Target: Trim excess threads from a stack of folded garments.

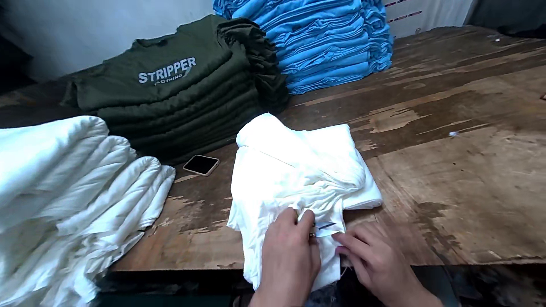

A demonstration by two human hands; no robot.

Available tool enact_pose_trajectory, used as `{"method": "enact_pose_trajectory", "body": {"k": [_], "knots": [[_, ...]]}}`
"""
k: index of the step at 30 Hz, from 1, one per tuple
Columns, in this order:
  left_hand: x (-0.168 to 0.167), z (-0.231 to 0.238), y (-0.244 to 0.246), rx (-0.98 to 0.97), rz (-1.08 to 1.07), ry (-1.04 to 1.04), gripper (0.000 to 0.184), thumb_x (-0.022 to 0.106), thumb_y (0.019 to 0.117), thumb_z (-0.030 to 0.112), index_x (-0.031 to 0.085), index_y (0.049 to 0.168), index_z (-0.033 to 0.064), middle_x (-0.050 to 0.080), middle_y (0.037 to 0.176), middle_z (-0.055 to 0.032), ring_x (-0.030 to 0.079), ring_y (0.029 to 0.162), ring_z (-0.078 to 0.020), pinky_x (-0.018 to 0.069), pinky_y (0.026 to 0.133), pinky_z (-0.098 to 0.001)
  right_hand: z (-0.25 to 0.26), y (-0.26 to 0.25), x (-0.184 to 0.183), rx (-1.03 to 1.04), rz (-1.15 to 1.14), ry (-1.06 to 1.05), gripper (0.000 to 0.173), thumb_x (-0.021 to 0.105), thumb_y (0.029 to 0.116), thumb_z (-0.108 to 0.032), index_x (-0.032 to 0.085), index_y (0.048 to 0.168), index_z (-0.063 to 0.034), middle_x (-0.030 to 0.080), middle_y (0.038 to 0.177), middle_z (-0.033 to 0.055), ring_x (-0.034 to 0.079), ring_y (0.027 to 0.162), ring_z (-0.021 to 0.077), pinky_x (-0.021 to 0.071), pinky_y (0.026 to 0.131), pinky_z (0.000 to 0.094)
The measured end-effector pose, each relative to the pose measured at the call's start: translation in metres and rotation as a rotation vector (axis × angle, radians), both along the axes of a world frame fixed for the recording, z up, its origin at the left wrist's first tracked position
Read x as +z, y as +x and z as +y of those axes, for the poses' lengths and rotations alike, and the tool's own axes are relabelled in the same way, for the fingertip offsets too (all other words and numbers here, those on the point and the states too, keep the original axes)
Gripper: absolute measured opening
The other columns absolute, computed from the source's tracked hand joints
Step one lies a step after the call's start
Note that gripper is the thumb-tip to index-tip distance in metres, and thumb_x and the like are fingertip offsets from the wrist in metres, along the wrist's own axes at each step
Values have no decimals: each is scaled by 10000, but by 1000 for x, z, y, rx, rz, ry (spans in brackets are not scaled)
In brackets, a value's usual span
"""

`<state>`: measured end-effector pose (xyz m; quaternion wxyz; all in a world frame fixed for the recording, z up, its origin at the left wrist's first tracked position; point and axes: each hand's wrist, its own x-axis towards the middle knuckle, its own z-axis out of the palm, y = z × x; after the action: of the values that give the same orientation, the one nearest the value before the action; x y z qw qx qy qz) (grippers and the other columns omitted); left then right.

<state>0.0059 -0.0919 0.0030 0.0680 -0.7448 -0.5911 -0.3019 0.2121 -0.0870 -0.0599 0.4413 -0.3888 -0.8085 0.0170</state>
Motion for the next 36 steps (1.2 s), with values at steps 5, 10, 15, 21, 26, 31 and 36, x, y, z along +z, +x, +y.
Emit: {"method": "enact_pose_trajectory", "body": {"k": [5,10,15,21,26,31,36], "knots": [[-12,18,-31,165,116,262,120,692,750,40,754,804,128,588,669,-64,631,605,-271,506,519,-450,-12,40,34,415,42,-307,150,763,928,-315,809,862,-188,620,715,-19,603,749,93,507,760,274],[-28,-7,-46,-163,7,119,297,695,801,336,794,1058,224,708,806,-13,674,650,-167,551,525,-390,-25,61,47,151,-306,-435,455,687,916,-559,765,767,-136,687,672,25,661,618,192,547,644,462],[-41,-17,-52,-370,-155,74,105,667,950,316,745,1002,268,704,1084,26,668,809,-52,576,661,-245,-19,8,35,-88,48,-188,615,732,805,-700,714,1053,-137,675,1019,100,662,806,187,581,648,369],[-27,-16,-73,-506,-193,77,162,593,1035,233,713,978,140,691,895,18,660,863,-66,556,778,-206,-5,1,19,42,111,92,181,603,990,-182,774,1020,-233,713,938,-1,670,921,134,556,849,318],[-33,-19,-81,-375,-31,-27,145,614,937,249,756,921,224,670,835,65,640,820,-94,542,734,-290,-19,47,50,170,-413,-243,166,678,959,-336,783,876,-238,723,860,-14,680,848,214,495,874,499],[-17,-23,-40,-61,-171,12,264,675,896,435,751,829,191,671,706,83,629,635,-33,546,571,-254,-24,16,41,-70,-190,-283,461,559,995,-557,776,861,-173,692,761,8,675,768,210,532,731,456],[-13,-24,-33,-262,-132,-69,304,778,825,378,721,1061,196,649,923,9,645,844,-132,575,729,-343,-24,-27,26,-247,5,-92,533,751,801,-620,706,1043,-148,701,973,75,675,895,253,544,769,472]]}}
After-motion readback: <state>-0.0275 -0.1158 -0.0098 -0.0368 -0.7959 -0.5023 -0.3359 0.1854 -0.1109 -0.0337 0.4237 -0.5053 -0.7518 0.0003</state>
